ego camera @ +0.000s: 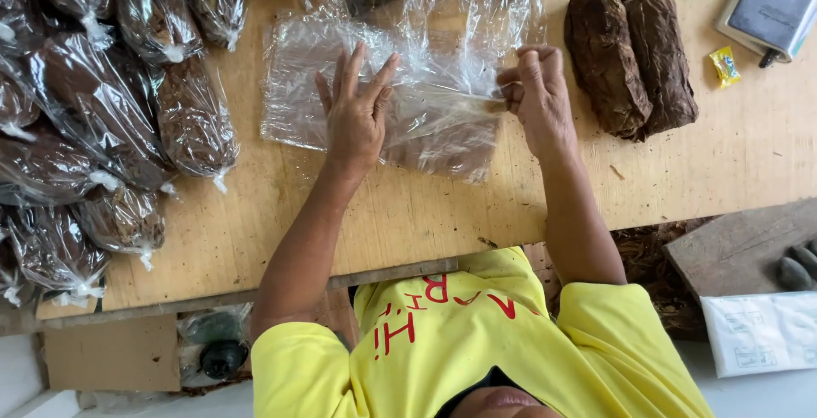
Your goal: The person wraps dark brown elongated items in clear plastic bags and ties them with white twist ties. They place the finished packages on a wooden table alongside other completed packages. The person repeats this process for several items.
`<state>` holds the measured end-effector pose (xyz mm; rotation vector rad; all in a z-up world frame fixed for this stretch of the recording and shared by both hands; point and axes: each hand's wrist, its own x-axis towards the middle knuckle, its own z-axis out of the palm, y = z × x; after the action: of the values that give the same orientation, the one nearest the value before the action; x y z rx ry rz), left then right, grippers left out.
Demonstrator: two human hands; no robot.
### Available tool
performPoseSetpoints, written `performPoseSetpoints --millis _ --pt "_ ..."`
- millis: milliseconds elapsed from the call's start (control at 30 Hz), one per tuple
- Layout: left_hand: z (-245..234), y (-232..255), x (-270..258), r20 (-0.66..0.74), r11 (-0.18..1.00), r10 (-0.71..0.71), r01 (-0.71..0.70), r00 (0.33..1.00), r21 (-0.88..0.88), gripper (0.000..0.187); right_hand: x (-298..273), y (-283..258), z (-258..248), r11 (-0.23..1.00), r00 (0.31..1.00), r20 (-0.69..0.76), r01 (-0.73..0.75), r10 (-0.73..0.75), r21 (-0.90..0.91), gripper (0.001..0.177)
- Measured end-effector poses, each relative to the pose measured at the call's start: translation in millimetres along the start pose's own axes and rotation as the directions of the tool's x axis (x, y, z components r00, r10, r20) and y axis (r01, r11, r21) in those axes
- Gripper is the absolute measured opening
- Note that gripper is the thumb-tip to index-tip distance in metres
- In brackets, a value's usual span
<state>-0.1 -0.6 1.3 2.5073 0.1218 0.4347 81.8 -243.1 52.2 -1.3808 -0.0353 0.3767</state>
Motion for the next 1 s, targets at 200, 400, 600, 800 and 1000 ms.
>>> performPoseSetpoints --millis 200,400,600,800,1000 --pt "-0.9 1.7 0.3 0.007 1.0 -0.006 0.006 1.0 -0.004 0.035 -2.3 -2.7 2.9 0.974 0.993 0.104 -0.023 0.047 -0.224 0.04" --pt "-3.4 2.3 0.3 0.114 0.997 -0.027 0.018 0.993 0.08 0.042 0.3 0.4 4.0 0.991 0.973 0.191 0.132 -0.127 -0.011 0.036" --pt "-4.8 3.1 -1.6 0.238 0.975 -0.057 0.003 0.97 0.221 0.054 2.3 2.3 3.2 0.965 0.98 0.136 0.111 -0.146 0.239 0.031" --pt "-4.4 4.5 -1.6 0.209 0.933 -0.031 -0.047 0.977 0.357 0.079 2.5 9.3 4.2 0.962 0.978 0.152 0.098 -0.14 0.256 0.042" --pt "-17.4 60.1 -10.9 -0.144 0.968 0.245 -0.235 0.959 0.084 0.043 -16.3 6.6 15.0 0.963 0.949 0.167 0.268 -0.266 0.012 0.045"
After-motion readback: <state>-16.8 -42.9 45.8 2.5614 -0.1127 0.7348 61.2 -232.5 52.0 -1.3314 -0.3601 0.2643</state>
